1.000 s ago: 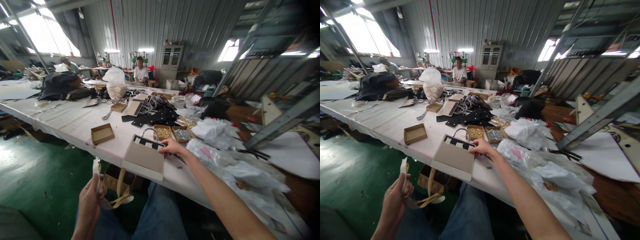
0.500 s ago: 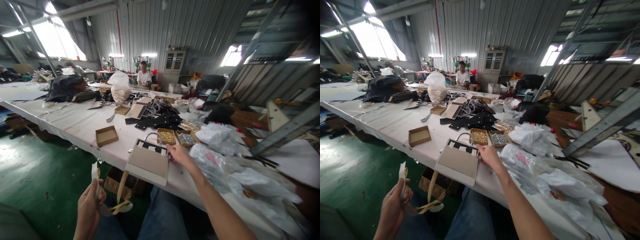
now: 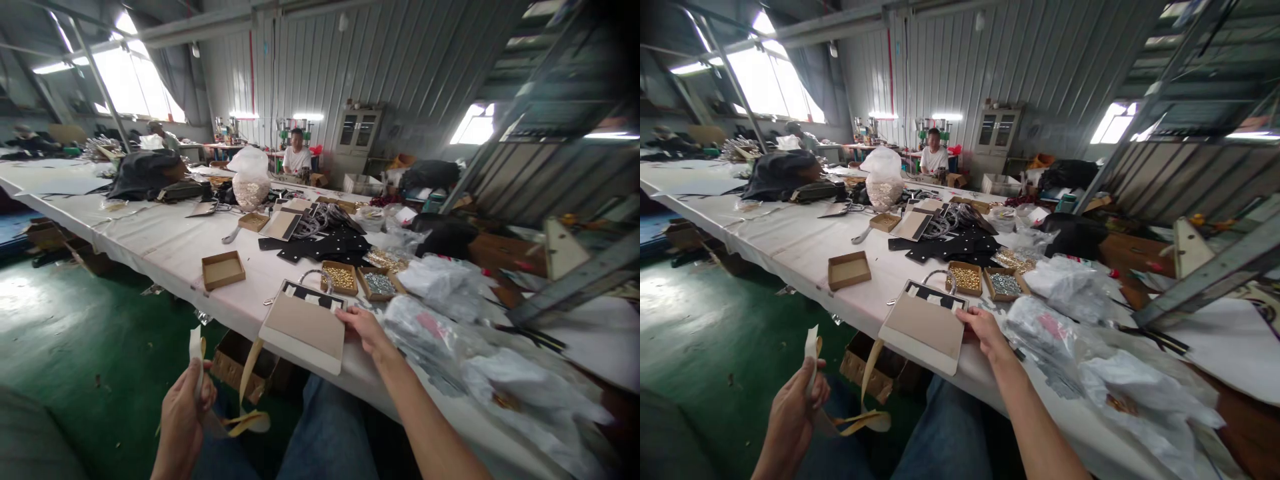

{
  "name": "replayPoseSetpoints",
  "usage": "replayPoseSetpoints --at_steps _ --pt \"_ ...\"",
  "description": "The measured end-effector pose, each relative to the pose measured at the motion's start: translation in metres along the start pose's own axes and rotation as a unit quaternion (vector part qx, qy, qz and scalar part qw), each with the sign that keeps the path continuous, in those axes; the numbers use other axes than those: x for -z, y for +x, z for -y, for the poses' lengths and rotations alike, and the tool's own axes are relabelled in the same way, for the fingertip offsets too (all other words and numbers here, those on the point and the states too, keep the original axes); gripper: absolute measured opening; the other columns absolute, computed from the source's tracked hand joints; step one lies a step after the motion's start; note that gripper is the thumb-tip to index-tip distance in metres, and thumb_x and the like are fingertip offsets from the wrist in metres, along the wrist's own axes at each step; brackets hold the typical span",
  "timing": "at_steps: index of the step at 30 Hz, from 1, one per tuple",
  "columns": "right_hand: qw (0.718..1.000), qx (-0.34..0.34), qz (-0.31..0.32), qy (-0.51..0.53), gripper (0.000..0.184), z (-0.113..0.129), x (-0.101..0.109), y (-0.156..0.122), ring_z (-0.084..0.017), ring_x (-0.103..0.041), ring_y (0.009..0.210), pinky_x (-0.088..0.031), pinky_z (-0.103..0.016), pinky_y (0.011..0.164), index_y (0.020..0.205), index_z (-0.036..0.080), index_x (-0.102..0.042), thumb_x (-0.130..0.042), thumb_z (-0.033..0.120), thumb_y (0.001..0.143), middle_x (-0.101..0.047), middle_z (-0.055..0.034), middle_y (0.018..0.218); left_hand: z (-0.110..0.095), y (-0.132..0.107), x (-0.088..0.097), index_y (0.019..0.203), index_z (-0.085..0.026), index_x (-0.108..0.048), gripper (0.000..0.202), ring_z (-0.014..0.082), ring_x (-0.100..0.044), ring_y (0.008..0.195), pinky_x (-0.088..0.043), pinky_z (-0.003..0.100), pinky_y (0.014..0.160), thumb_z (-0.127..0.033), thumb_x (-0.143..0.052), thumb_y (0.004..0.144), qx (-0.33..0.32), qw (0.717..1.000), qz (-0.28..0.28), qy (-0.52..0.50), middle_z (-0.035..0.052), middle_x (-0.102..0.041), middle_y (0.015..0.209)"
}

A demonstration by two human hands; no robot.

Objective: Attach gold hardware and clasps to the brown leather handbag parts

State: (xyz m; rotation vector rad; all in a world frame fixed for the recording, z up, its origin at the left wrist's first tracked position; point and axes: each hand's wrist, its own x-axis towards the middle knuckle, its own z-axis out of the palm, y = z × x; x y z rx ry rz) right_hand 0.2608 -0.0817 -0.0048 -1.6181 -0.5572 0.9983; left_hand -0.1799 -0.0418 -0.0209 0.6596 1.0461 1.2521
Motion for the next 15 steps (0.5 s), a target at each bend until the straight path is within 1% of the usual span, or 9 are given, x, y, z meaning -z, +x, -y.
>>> replayPoseSetpoints --at_steps 3,6,8,10,11,12,13,14,15 --pt "0.999 0.03 -0.001 0.045 0.051 0.011 0.0 -0.024 -0.023 -0.077 0.074 -0.061 -0.033 0.066 0.086 0.022 -0.074 -0.105 0.057 0.066 -0.084 -0.005 0.087 -0.003 -0.001 0.008 0.105 -0.013 -0.079 0.055 0.0094 -0.043 0.052 -0.039 0.021 0.049 -0.061 -0.096 0.086 -0.003 1.0 -0.007 0.001 -0.0074 -0.049 0.058" --pt "0.992 0.082 -0.016 0.097 0.052 0.024 0.001 -0.052 -0.023 -0.077 0.079 -0.062 -0.033 0.07 0.099 0.02 -0.083 -0.106 0.055 0.069 -0.085 -0.0069 0.097 -0.003 -0.001 0.017 0.107 -0.013 -0.08 0.056 0.0093 -0.043 0.052 -0.039 0.022 0.049 -0.061 -0.096 0.086 0.002 1.0 -0.01 0.001 -0.0073 -0.05 0.059" --pt "0.984 0.133 -0.044 0.109 0.051 0.031 0.0 -0.068 -0.022 -0.075 0.08 -0.062 -0.033 0.07 0.104 0.02 -0.083 -0.104 0.056 0.073 -0.084 -0.0073 0.1 -0.002 0.0 0.021 0.106 -0.013 -0.08 0.056 0.0095 -0.043 0.051 -0.038 0.022 0.049 -0.062 -0.096 0.085 0.006 1.0 -0.013 -0.001 -0.0073 -0.049 0.059" --pt "0.969 0.208 -0.096 0.094 0.048 0.035 -0.001 -0.081 -0.021 -0.073 0.081 -0.061 -0.032 0.071 0.103 0.02 -0.081 -0.1 0.058 0.08 -0.082 -0.006 0.098 0.001 0.002 0.024 0.106 -0.013 -0.08 0.057 0.0095 -0.043 0.052 -0.038 0.021 0.049 -0.062 -0.098 0.083 0.006 1.0 -0.015 0.0 -0.0072 -0.05 0.059" --pt "0.955 0.253 -0.137 0.069 0.045 0.035 -0.001 -0.087 -0.02 -0.072 0.08 -0.06 -0.031 0.071 0.102 0.02 -0.08 -0.097 0.059 0.085 -0.081 -0.005 0.095 0.003 0.002 0.025 0.106 -0.013 -0.08 0.058 0.0095 -0.043 0.052 -0.037 0.021 0.049 -0.062 -0.098 0.082 0.008 1.0 -0.014 0.002 -0.0071 -0.05 0.059" --pt "0.934 0.303 -0.189 0.028 0.042 0.034 -0.001 -0.092 -0.02 -0.071 0.079 -0.06 -0.031 0.071 0.1 0.021 -0.078 -0.094 0.058 0.089 -0.08 -0.0044 0.092 0.006 0.003 0.024 0.106 -0.013 -0.08 0.059 0.0095 -0.043 0.052 -0.037 0.021 0.048 -0.063 -0.099 0.081 0.012 1.0 -0.013 0.004 -0.0071 -0.05 0.059" --pt "0.902 0.356 -0.242 -0.028 0.038 0.031 0.0 -0.096 -0.02 -0.072 0.078 -0.06 -0.031 0.072 0.099 0.021 -0.077 -0.091 0.056 0.093 -0.08 -0.0045 0.089 0.008 0.003 0.024 0.106 -0.013 -0.08 0.059 0.0096 -0.043 0.052 -0.036 0.021 0.048 -0.063 -0.099 0.08 0.017 1.0 -0.011 0.006 -0.007 -0.051 0.059" --pt "0.86 0.412 -0.285 -0.094 0.033 0.028 0.0 -0.1 -0.021 -0.074 0.078 -0.061 -0.032 0.073 0.098 0.021 -0.078 -0.09 0.051 0.096 -0.08 -0.0053 0.088 0.01 0.003 0.022 0.105 -0.014 -0.08 0.06 0.0096 -0.043 0.052 -0.036 0.021 0.048 -0.064 -0.1 0.079 0.02 1.0 -0.009 0.008 -0.007 -0.051 0.058" --pt "0.812 0.47 -0.303 -0.166 0.025 0.025 0.001 -0.103 -0.023 -0.077 0.08 -0.064 -0.034 0.076 0.099 0.022 -0.079 -0.089 0.045 0.098 -0.082 -0.0066 0.09 0.012 0.003 0.02 0.105 -0.013 -0.08 0.06 0.0097 -0.044 0.052 -0.036 0.021 0.048 -0.064 -0.1 0.079 0.021 1.0 -0.007 0.009 -0.007 -0.051 0.058"
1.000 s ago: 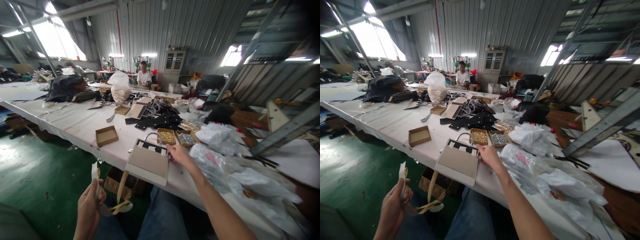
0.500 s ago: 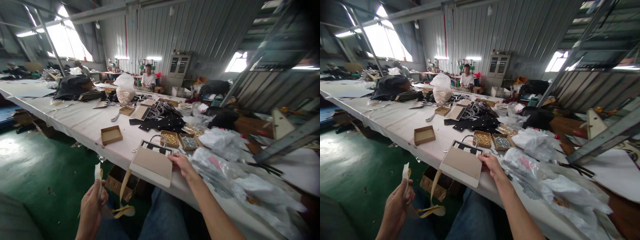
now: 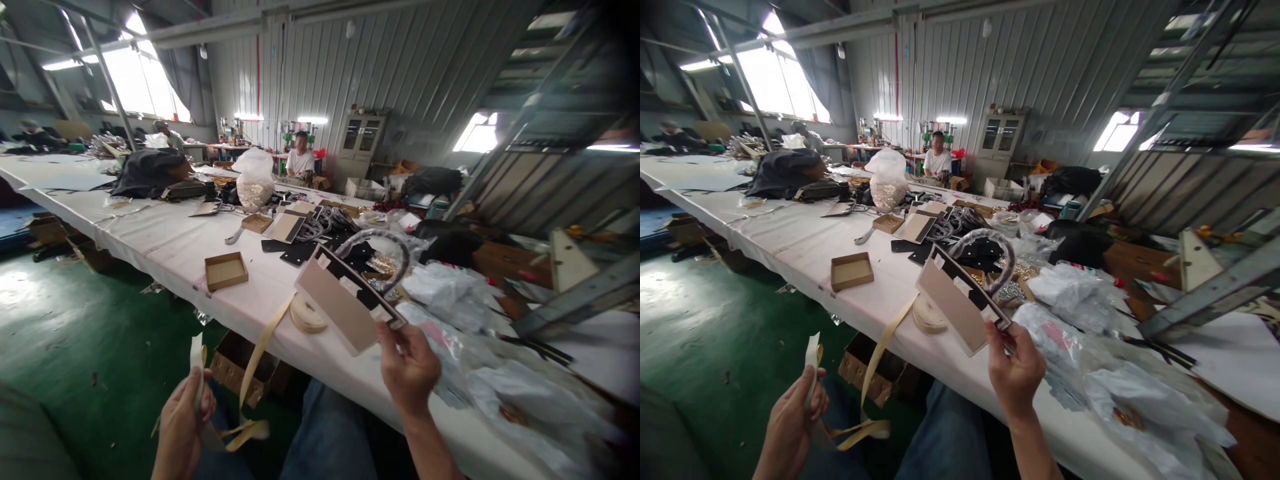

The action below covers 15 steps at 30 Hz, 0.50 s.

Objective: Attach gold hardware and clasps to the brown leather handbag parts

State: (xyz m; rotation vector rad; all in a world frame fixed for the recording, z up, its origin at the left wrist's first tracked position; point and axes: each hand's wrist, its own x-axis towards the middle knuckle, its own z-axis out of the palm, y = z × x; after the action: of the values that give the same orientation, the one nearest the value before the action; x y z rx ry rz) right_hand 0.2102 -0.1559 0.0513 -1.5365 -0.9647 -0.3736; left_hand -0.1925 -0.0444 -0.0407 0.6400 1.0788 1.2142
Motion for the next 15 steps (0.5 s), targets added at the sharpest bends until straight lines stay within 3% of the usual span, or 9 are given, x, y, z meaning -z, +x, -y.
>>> replayPoseSetpoints --at_steps 2,3,5,9,15 --pt "0.98 0.183 0.045 -0.071 0.012 -0.001 0.003 -0.009 -0.027 -0.083 0.095 -0.068 -0.04 0.088 0.109 0.025 -0.082 -0.086 0.03 0.099 -0.087 -0.0089 0.105 0.004 -0.001 -0.005 0.104 -0.013 -0.079 0.06 0.0098 -0.044 0.051 -0.036 0.021 0.048 -0.065 -0.098 0.08 0.0 1.0 0.004 0.004 -0.0068 -0.051 0.058" --pt "0.959 0.258 0.087 -0.08 0.017 -0.001 0.004 -0.014 -0.028 -0.084 0.104 -0.069 -0.043 0.095 0.116 0.028 -0.083 -0.084 0.023 0.1 -0.087 -0.0089 0.114 0.005 -0.001 -0.007 0.103 -0.013 -0.079 0.059 0.0099 -0.044 0.051 -0.036 0.021 0.048 -0.065 -0.097 0.082 0.0 1.0 0.006 0.007 -0.0067 -0.05 0.057" --pt "0.918 0.345 0.178 -0.076 0.032 0.0 0.0 -0.026 -0.028 -0.082 0.118 -0.066 -0.048 0.106 0.128 0.03 -0.081 -0.076 0.012 0.102 -0.086 -0.0081 0.128 0.007 -0.002 -0.01 0.103 -0.012 -0.079 0.058 0.0101 -0.043 0.05 -0.035 0.022 0.048 -0.066 -0.094 0.085 0.005 1.0 0.009 0.013 -0.0065 -0.05 0.056" --pt "0.877 0.371 0.299 -0.059 0.039 -0.003 -0.014 -0.055 -0.026 -0.079 0.119 -0.063 -0.047 0.107 0.135 0.024 -0.078 -0.067 0.003 0.104 -0.084 -0.0098 0.132 0.007 -0.002 -0.01 0.103 -0.012 -0.079 0.058 0.0098 -0.043 0.049 -0.034 0.022 0.048 -0.066 -0.092 0.087 0.002 1.0 0.009 0.021 -0.0063 -0.051 0.055" --pt "0.875 0.355 0.33 -0.027 0.035 -0.022 -0.021 -0.084 -0.028 -0.077 0.115 -0.063 -0.048 0.103 0.134 0.02 -0.074 -0.064 0.004 0.105 -0.082 -0.0117 0.128 0.011 -0.003 -0.003 0.102 -0.013 -0.079 0.06 0.0099 -0.044 0.05 -0.035 0.022 0.048 -0.071 -0.09 0.089 -0.005 1.0 0.003 0.028 -0.0052 -0.052 0.055"
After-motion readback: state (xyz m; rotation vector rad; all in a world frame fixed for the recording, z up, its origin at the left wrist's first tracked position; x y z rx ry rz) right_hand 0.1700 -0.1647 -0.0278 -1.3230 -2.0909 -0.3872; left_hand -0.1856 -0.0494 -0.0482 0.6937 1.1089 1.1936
